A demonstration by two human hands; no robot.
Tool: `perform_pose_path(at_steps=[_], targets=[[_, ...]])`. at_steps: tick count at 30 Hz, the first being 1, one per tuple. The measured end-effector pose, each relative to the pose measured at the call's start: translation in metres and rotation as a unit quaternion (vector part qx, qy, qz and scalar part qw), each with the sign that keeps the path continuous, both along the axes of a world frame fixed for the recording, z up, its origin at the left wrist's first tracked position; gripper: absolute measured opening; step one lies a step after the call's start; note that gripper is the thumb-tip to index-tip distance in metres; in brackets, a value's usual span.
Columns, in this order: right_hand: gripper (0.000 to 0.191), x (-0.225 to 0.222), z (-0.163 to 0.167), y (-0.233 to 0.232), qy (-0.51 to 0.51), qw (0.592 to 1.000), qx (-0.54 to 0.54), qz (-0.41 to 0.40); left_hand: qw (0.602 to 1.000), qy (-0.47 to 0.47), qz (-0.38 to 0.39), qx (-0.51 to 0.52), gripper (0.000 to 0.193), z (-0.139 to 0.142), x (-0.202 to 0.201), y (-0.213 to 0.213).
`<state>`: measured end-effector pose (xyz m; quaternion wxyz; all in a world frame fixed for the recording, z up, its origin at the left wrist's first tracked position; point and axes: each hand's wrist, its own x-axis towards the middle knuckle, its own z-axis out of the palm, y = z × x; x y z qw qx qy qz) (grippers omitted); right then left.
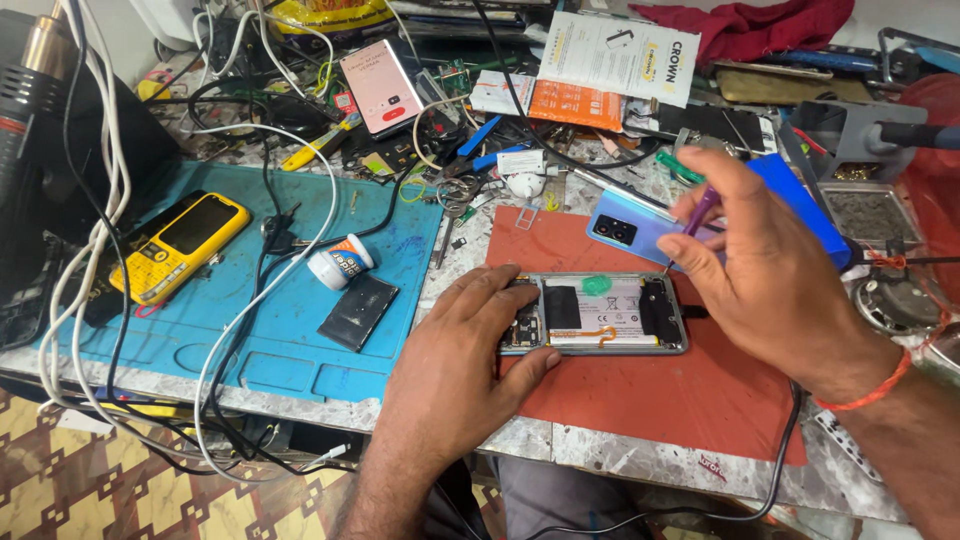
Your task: The person uses a purple screwdriver to manipulate internal components of a disassembled smartphone. They repeatedly probe and adjust areas around the motherboard and battery while the device remains open on a cluttered workbench.
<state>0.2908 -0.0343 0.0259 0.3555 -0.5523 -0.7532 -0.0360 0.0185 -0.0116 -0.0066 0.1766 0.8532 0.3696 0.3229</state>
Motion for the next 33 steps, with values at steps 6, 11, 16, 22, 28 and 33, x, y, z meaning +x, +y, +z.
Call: perform_pose_path(at_steps=[6, 11, 16, 22, 28, 33], targets=[[0.056, -0.0008, 0.0003, 0.0015, 0.036, 0.996, -0.056, -0.052, 1.0, 0.003, 0.0, 0.004, 0.054, 0.0005, -0.001, -0.0002], [0.063, 0.0023, 0.0015, 0.0017, 0.047, 0.997, 0.016, 0.06, 1.0, -0.002, -0.002, 0.0, 0.053, 0.0003, 0.0006, -0.0003], [0.063, 0.006, 0.0009, 0.0002, 0.015, 0.995, -0.071, -0.071, 1.0, 0.002, 0.0, 0.0, 0.053, 0.0002, 0.0001, -0.0002], [0.069, 0.0067, -0.0018, -0.0002, 0.038, 0.996, -0.071, -0.034, 1.0, 0.002, 0.0, 0.011, 0.053, -0.0008, 0.0, -0.0001], [0.067, 0.0076, -0.0017, -0.0006, 0.021, 0.997, -0.054, -0.053, 1.0, 0.0, -0.001, 0.0, 0.053, -0.0001, 0.0007, -0.0002], [0.064, 0.0062, -0.0016, -0.0006, 0.076, 0.991, -0.101, -0.05, 1.0, 0.003, -0.002, 0.006, 0.053, 0.0003, 0.0005, -0.0005]])
